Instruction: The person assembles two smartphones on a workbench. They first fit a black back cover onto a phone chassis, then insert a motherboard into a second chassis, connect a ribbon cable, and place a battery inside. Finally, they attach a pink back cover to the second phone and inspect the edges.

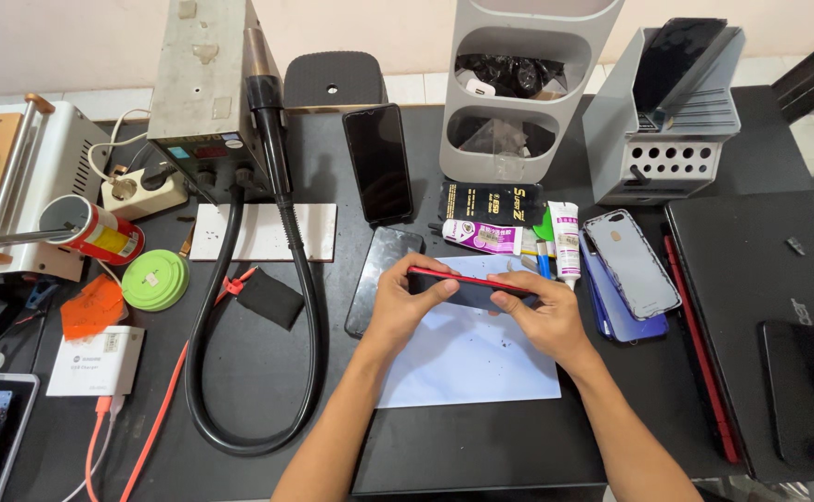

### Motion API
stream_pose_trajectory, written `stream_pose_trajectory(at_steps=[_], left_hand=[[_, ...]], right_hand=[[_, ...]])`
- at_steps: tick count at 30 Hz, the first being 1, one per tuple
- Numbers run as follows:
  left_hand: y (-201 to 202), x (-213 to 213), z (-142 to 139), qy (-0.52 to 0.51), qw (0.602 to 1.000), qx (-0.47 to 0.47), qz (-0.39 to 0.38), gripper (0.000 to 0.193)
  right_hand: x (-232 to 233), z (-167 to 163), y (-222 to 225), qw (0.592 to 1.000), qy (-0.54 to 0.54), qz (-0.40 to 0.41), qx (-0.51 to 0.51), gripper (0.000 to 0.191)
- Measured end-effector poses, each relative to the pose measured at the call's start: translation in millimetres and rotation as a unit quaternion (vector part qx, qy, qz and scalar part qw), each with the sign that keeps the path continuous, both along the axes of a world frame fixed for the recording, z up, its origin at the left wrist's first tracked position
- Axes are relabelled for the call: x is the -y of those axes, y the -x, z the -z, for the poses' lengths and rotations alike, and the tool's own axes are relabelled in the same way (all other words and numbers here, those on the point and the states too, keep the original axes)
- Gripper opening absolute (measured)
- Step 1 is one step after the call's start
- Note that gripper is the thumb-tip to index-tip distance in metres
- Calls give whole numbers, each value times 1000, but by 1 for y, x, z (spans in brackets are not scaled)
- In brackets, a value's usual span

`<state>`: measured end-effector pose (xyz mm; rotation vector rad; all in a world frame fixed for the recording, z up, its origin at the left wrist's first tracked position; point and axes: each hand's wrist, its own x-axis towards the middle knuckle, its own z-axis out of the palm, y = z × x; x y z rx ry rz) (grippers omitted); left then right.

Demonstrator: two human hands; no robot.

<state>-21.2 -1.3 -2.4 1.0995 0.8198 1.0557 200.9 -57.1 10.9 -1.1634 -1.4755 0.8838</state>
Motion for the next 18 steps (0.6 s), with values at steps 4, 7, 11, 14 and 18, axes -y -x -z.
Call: stream_pose_trajectory(at_steps=[4, 7, 11, 14, 18], left_hand=[[0, 0, -1, -5, 1000, -5, -4, 23], [2, -1, -3, -7, 1000, 5, -3, 22], [2, 1, -5, -17, 1000, -5, -5, 22], [1, 1, -6, -25, 999, -22, -6, 20], [0, 2, -6, -29, 999, -32, -2, 20]], right_hand=[[0, 3, 2, 1000, 8, 2, -25, 24], [2, 2, 5, 1000, 9, 13, -20, 25], [3, -6, 6, 994, -89, 32, 61, 27], [2, -12, 8, 983, -133, 53, 118, 26], [1, -16, 11, 986, -116, 39, 113, 29]])
